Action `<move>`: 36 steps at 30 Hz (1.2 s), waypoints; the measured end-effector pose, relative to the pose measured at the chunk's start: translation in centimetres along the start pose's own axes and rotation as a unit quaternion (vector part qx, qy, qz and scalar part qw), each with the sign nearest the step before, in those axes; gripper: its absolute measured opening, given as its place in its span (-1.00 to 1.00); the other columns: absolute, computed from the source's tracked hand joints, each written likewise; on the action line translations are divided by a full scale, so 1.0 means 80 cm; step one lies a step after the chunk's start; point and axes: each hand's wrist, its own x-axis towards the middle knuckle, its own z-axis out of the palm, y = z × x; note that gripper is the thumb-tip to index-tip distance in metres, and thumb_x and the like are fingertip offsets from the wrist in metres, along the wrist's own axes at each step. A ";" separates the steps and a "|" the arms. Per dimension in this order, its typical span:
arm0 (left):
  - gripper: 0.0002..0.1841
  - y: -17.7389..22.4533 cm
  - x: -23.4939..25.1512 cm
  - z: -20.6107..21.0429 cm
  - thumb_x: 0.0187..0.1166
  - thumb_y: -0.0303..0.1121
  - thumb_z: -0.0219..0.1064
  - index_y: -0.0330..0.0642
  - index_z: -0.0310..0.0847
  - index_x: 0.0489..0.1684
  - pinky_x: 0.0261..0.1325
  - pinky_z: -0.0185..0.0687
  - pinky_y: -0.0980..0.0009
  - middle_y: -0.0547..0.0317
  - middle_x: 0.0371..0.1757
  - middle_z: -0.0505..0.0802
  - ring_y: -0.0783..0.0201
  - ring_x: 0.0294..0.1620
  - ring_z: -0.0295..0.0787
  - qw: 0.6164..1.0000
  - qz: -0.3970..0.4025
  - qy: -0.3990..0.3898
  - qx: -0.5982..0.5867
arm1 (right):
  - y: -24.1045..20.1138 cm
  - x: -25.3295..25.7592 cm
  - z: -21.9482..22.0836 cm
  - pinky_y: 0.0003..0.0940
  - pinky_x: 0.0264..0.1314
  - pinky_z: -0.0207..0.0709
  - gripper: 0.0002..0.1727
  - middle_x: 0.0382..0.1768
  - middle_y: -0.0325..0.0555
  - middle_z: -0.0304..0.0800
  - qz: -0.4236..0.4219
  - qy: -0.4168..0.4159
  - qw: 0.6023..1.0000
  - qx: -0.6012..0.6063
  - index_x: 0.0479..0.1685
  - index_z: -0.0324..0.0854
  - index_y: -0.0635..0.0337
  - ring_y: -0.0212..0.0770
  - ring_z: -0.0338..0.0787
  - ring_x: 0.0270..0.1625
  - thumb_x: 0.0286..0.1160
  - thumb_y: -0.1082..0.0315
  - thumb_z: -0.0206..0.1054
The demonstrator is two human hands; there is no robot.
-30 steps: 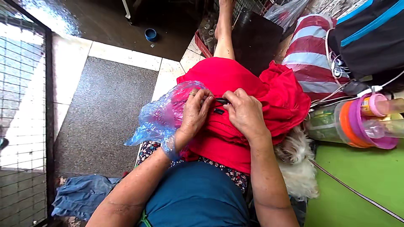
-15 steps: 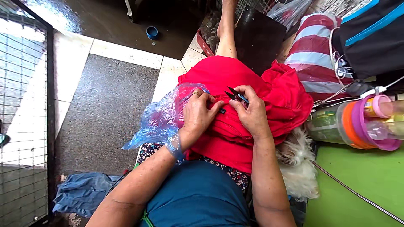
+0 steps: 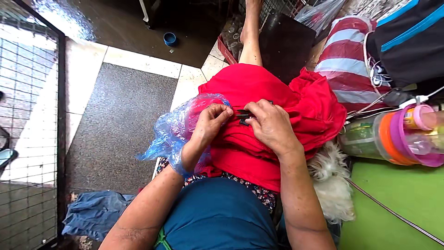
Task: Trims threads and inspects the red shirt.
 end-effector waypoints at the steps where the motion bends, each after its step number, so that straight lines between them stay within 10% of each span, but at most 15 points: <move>1: -0.87 -0.001 -0.002 0.002 0.66 -0.38 0.30 -0.22 0.73 -0.22 -0.04 0.56 0.58 0.30 -0.19 0.74 0.57 -0.18 0.65 1.000 0.010 0.009 0.001 | -0.002 0.002 0.003 0.11 -0.13 0.53 -0.80 -0.29 0.18 0.69 0.005 -0.004 1.000 -0.011 0.00 0.78 0.26 0.20 0.76 -0.19 0.42 0.47 0.47; 14: -0.83 0.001 -0.002 -0.005 0.71 -0.40 0.22 -0.19 0.68 -0.28 -0.09 0.52 0.60 0.36 -0.25 0.70 0.58 -0.25 0.59 0.996 -0.046 0.046 -0.061 | 0.015 0.010 0.023 0.16 -0.15 0.61 -0.82 -0.23 0.17 0.80 0.045 0.042 0.995 0.084 -0.01 0.75 0.30 0.16 0.84 -0.15 0.59 0.45 0.29; 18: -0.81 0.002 -0.006 -0.030 0.79 -0.43 0.12 -0.13 0.62 -0.24 -0.08 0.66 0.62 0.46 -0.38 0.78 0.62 -0.33 0.70 0.983 -0.083 0.088 -0.140 | 0.033 0.002 0.024 -0.19 -0.01 0.64 -0.73 -0.10 0.03 0.81 0.085 0.067 0.966 0.235 0.18 0.63 0.30 -0.20 0.79 -0.12 0.61 0.37 0.33; 21: -0.84 0.002 -0.018 -0.043 0.75 -0.37 0.18 -0.27 0.61 -0.11 -0.07 0.63 0.57 0.33 -0.30 0.74 0.57 -0.29 0.68 0.993 -0.008 0.119 0.022 | 0.034 -0.003 0.024 -0.56 -0.07 0.59 -0.73 -0.12 -0.11 0.77 0.095 0.091 0.943 0.305 0.16 0.60 0.29 -0.48 0.72 -0.18 0.57 0.40 0.36; 26: -0.82 0.013 -0.017 -0.020 0.61 -0.42 0.37 -0.40 0.80 -0.18 -0.14 0.68 0.44 -0.07 -0.26 0.81 0.29 -0.31 0.74 0.942 0.229 0.100 0.223 | 0.023 -0.011 0.018 -0.57 -0.32 0.47 -0.72 -0.21 -0.12 0.70 0.094 0.090 0.949 0.287 0.23 0.54 0.21 -0.44 0.60 -0.36 0.59 0.46 0.31; 30: -0.85 0.016 0.012 0.008 0.56 -0.39 0.43 -0.31 0.86 -0.22 0.10 0.69 0.32 -0.04 -0.21 0.88 0.23 -0.11 0.83 0.962 0.169 0.049 0.210 | 0.019 -0.019 0.017 -0.58 -0.47 0.46 -0.72 -0.25 -0.18 0.71 0.113 0.092 0.944 0.295 0.22 0.53 0.11 -0.43 0.60 -0.45 0.59 0.44 0.33; 36: -0.81 0.019 0.022 0.022 0.58 -0.35 0.43 -0.34 0.81 -0.20 0.08 0.64 0.19 -0.06 -0.21 0.86 0.16 -0.14 0.79 0.972 0.082 0.010 0.219 | 0.032 -0.002 0.031 -0.63 -0.15 0.54 -0.74 -0.15 -0.15 0.76 0.106 0.118 0.938 0.309 0.16 0.60 0.29 -0.53 0.67 -0.24 0.55 0.42 0.36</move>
